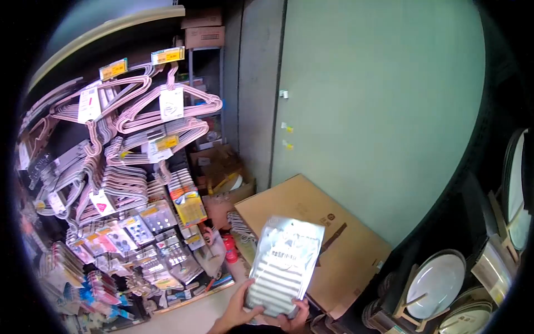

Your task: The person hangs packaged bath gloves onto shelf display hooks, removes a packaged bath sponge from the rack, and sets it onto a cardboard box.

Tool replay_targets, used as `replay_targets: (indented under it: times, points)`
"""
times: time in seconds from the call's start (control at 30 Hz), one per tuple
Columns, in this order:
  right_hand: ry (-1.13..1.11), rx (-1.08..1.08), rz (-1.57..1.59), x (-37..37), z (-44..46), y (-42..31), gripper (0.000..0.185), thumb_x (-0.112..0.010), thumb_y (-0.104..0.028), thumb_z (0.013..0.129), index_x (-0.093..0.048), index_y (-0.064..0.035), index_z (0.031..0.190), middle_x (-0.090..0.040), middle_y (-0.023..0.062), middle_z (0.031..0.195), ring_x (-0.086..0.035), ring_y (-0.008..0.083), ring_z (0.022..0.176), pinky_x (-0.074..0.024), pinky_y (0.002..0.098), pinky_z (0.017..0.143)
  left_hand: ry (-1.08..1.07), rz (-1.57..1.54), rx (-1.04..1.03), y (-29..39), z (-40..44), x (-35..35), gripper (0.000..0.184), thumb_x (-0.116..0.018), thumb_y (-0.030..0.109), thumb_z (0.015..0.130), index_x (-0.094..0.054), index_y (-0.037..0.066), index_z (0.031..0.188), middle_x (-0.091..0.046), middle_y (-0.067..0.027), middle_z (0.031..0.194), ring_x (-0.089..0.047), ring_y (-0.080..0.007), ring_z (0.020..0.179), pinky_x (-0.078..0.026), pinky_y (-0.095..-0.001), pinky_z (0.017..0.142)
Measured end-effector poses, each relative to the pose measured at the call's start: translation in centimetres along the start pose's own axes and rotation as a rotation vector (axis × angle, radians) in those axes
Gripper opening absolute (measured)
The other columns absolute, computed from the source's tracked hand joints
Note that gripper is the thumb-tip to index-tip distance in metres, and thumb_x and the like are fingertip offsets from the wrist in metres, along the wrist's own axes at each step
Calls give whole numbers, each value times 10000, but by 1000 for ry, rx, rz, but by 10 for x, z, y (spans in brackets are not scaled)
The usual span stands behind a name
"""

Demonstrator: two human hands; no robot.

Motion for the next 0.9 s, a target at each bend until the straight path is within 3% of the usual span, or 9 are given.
replay_targets:
  times: [0.07, 0.27, 0.33, 0.47, 0.57, 0.67, 0.7, 0.77, 0.9]
  points:
    - [-119, -137, 84, -24, -57, 14, 734, -787, -276, 710, -412, -7, 1281, -479, 199, 1174, -477, 315, 1116, -346, 455, 1005, 67, 107, 194, -6, -36, 9, 835, -772, 199, 770, -286, -8, 1417, -475, -178, 1320, -460, -273, 1243, -334, -373, 1067]
    - [-471, -382, 187, -33, -84, 14, 721, -822, -226, 685, -441, 3, 1253, -465, 167, 1184, -474, 267, 1102, -424, 437, 916, 178, 80, 362, 15, -67, 4, 733, -742, 202, 819, -355, -19, 1402, -469, -219, 1362, -432, -288, 1282, -353, -369, 1062]
    - [-458, -718, 559, -43, -109, 41, 801, -861, -256, 684, -409, -13, 1299, -459, 149, 1208, -477, 257, 1104, -486, 392, 845, 204, 36, 414, 20, -69, -1, 746, -755, 192, 810, -355, -32, 1398, -475, -227, 1348, -437, -281, 1278, -360, -370, 1058]
    - [-613, -338, 447, -53, -49, 5, 817, -853, -249, 705, -387, -8, 1331, -461, 173, 1246, -516, 257, 1082, -500, 393, 843, 163, 245, 396, 25, -90, 10, 960, -821, 179, 747, -221, -10, 1472, -476, -229, 1358, -512, -275, 1207, -516, -346, 873]
    - [-807, -476, 425, -66, -34, -25, 796, -854, -204, 707, -401, -25, 1337, -489, 184, 1227, -522, 262, 1105, -536, 376, 830, 167, 322, 329, 28, -114, 21, 1001, -835, 193, 729, -202, 3, 1480, -507, -213, 1331, -555, -278, 1152, -552, -320, 759]
    - [-947, -419, 435, -77, -39, -45, 718, -843, -189, 706, -472, -58, 1307, -528, 192, 1222, -559, 269, 1103, -531, 369, 853, 258, 147, 472, 35, -133, 31, 1071, -853, 208, 693, -168, 16, 1494, -474, -222, 1351, -513, -303, 1203, -524, -350, 853]
    - [-1018, -372, 409, -80, -38, -50, 721, -834, -258, 716, -474, -83, 1316, -540, 218, 1233, -561, 298, 1134, -499, 382, 906, 262, 219, 503, 50, -133, 34, 878, -812, 201, 762, -280, -36, 1419, -530, -233, 1249, -568, -257, 1116, -500, -354, 905]
    - [-1073, -286, 366, -86, -58, -51, 797, -829, -340, 720, -436, -193, 1398, -554, 210, 1275, -554, 324, 1185, -463, 384, 973, 238, 280, 437, 45, -146, 40, 869, -795, 196, 789, -255, -32, 1431, -522, -246, 1235, -608, -252, 1045, -558, -341, 799]
    - [-1008, -311, 351, -87, -69, -68, 763, -847, -287, 699, -476, -146, 1351, -545, 221, 1270, -562, 334, 1173, -471, 398, 961, 150, 218, 512, 46, -166, 46, 910, -797, 214, 787, -218, -27, 1446, -505, -240, 1231, -614, -273, 1029, -562, -327, 733]
Point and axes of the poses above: each hand's wrist, its own z-axis towards the middle knuckle, its own x-axis out of the back of the hand, y = z × x, the point moved 8 cm from there along z, towards the middle knuckle
